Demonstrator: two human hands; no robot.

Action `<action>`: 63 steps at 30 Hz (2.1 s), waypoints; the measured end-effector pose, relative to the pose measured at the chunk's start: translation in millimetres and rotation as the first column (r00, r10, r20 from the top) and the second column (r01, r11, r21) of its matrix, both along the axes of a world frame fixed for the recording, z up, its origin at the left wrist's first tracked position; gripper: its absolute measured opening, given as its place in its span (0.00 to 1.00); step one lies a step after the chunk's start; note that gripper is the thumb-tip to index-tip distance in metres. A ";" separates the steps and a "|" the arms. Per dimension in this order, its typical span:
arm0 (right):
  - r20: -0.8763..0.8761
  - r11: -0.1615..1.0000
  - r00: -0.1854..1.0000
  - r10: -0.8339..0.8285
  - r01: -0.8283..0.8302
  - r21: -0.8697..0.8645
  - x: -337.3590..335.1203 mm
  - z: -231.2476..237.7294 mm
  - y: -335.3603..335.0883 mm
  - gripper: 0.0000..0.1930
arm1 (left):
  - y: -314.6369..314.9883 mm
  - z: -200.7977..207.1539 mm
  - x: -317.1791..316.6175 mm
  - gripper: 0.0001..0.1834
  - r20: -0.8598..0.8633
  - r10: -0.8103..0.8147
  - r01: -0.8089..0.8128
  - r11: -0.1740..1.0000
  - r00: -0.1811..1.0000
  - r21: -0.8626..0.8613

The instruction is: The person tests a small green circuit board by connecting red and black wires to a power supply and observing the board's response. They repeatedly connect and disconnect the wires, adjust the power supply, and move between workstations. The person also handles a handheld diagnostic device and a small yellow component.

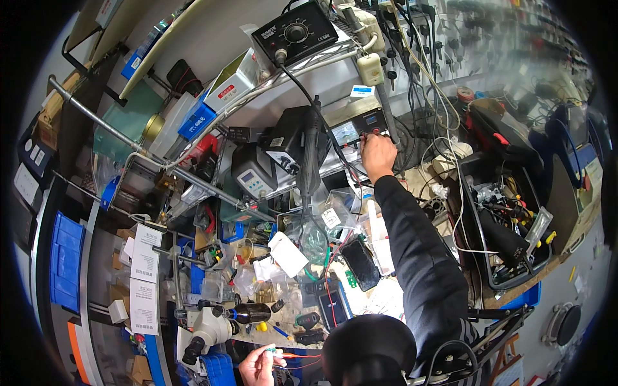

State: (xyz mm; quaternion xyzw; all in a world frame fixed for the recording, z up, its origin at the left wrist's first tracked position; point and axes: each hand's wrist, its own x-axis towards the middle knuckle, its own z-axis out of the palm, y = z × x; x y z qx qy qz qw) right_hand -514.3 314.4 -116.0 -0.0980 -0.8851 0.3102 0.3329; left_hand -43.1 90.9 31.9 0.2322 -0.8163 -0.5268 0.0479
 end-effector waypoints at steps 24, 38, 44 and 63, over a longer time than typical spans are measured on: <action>-0.019 0.998 1.000 -0.013 0.014 0.063 -5.2 -9.5 -1.7 0.12 | 0.2 0.1 0.6 0.15 -0.008 -0.023 0.023 1.000 1.000 0.001; -0.035 0.998 0.999 -0.006 0.009 0.068 -3.7 -8.0 -1.0 0.12 | 4.4 5.7 -3.2 0.15 -0.016 -0.062 0.062 0.998 0.998 -0.031; -0.009 0.998 1.000 0.000 0.000 0.067 -3.0 -6.8 -0.7 0.13 | 5.6 5.6 -4.3 0.15 -0.013 -0.051 0.050 0.998 0.999 -0.033; -0.026 0.998 1.000 -0.004 0.006 0.065 -2.0 -6.1 -1.3 0.13 | 7.0 5.0 -5.4 0.16 0.001 -0.036 0.037 0.998 0.999 -0.041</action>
